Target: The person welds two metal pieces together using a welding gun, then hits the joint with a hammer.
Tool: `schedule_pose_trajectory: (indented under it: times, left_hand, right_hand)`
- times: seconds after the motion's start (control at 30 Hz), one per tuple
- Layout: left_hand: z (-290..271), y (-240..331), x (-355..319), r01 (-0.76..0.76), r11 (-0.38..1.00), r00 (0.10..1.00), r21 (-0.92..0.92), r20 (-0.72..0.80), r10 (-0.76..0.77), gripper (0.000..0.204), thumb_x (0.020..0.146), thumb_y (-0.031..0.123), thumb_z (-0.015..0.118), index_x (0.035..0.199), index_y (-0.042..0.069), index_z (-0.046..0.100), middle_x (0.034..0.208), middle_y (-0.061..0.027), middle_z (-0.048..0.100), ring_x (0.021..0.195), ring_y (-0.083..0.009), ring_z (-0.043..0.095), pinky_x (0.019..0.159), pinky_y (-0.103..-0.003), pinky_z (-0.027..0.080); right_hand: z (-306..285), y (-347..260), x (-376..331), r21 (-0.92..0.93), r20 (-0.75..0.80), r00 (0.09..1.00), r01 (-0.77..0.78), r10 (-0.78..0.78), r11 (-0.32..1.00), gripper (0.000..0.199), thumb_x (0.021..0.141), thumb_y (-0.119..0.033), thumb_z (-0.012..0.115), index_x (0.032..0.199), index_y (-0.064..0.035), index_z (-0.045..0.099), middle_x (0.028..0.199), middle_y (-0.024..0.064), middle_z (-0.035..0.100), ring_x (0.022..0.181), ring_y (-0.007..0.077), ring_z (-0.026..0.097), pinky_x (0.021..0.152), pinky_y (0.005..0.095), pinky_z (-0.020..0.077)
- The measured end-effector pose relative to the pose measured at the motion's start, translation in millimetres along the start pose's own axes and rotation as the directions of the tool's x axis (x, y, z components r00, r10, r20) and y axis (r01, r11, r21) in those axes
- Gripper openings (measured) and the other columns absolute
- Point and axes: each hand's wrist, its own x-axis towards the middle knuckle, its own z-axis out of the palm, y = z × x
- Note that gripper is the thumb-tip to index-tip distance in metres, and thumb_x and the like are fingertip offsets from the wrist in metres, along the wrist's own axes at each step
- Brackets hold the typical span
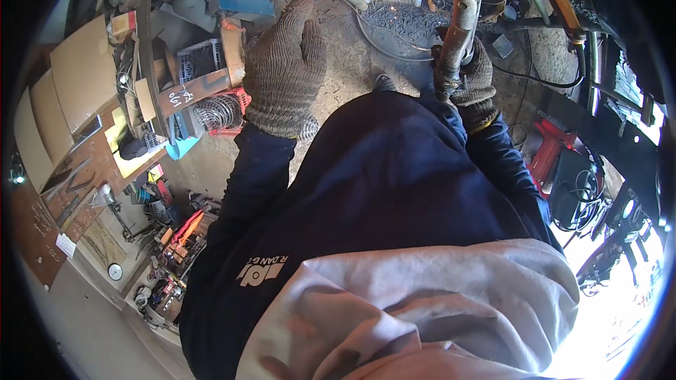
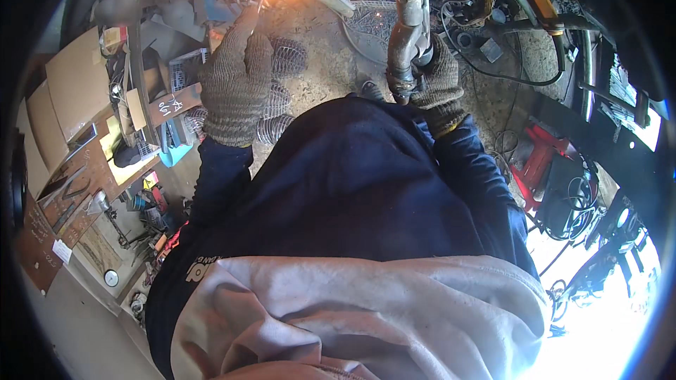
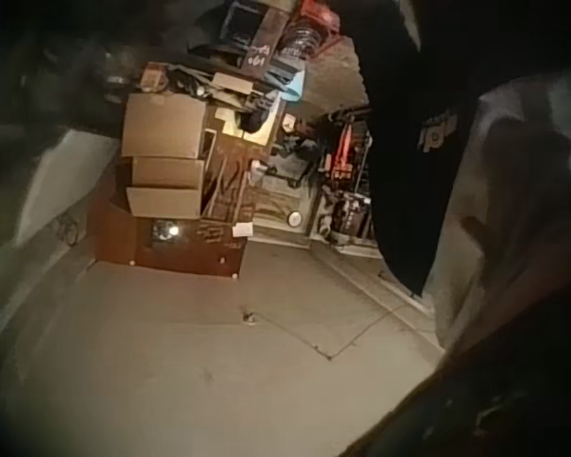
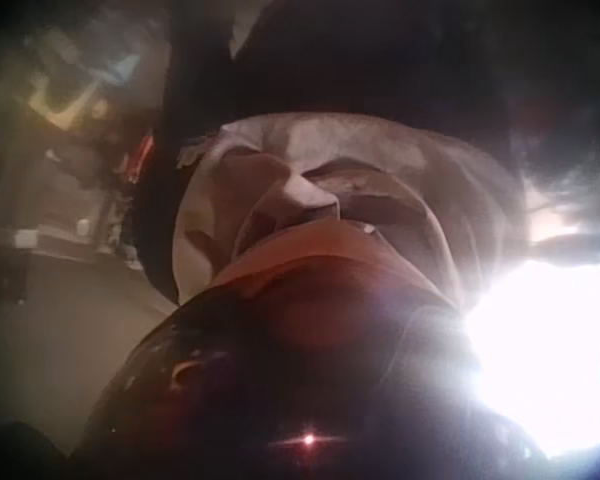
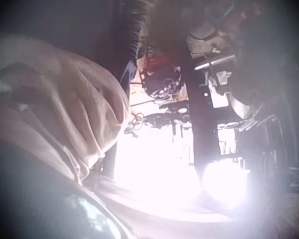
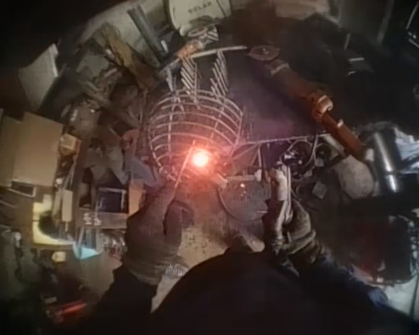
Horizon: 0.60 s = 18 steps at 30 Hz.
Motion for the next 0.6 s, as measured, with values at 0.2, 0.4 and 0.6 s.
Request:
schedule_pose_trajectory:
  times: [0.2,0.4,0.6]
  left_hand:
    - [0,4,1,0.070,0.997,0.996,-0.016,0.054,-0.069,0.039,0.086,0.015,0.065,0.124,0.007,0.062,0.097,-0.0155,0.071,0.088,-0.0312,0.069,0.079,-0.038,0.055]
    - [14,-9,-18,0.300,0.927,0.954,0.225,-0.078,-0.290,0.037,0.087,0.020,0.065,0.121,0.005,0.063,0.085,-0.0122,0.069,0.084,-0.0302,0.066,0.079,-0.038,0.052]
    - [-4,0,-12,0.018,0.970,0.999,0.243,0.034,-0.027,0.043,0.087,0.031,0.066,0.114,-0.003,0.064,0.095,-0.0110,0.067,0.086,-0.0226,0.066,0.075,-0.037,0.054]
  right_hand:
    - [1,-4,2,-0.138,-0.001,1.000,-0.004,0.004,0.990,0.040,0.084,-0.021,0.075,0.117,-0.0038,0.061,0.107,0.0069,0.067,0.099,0.0172,0.064,0.089,0.0324,0.0497]
    - [3,17,3,0.162,0.012,0.999,-0.053,0.052,0.985,0.035,0.085,-0.024,0.072,0.110,-0.0038,0.058,0.098,0.0077,0.063,0.089,0.0188,0.063,0.076,0.0327,0.0498]
    - [-3,-8,10,-0.379,0.081,0.995,0.080,-0.053,0.922,0.045,0.080,-0.034,0.076,0.109,-0.0062,0.058,0.096,0.0075,0.064,0.089,0.0209,0.065,0.076,0.0345,0.0514]
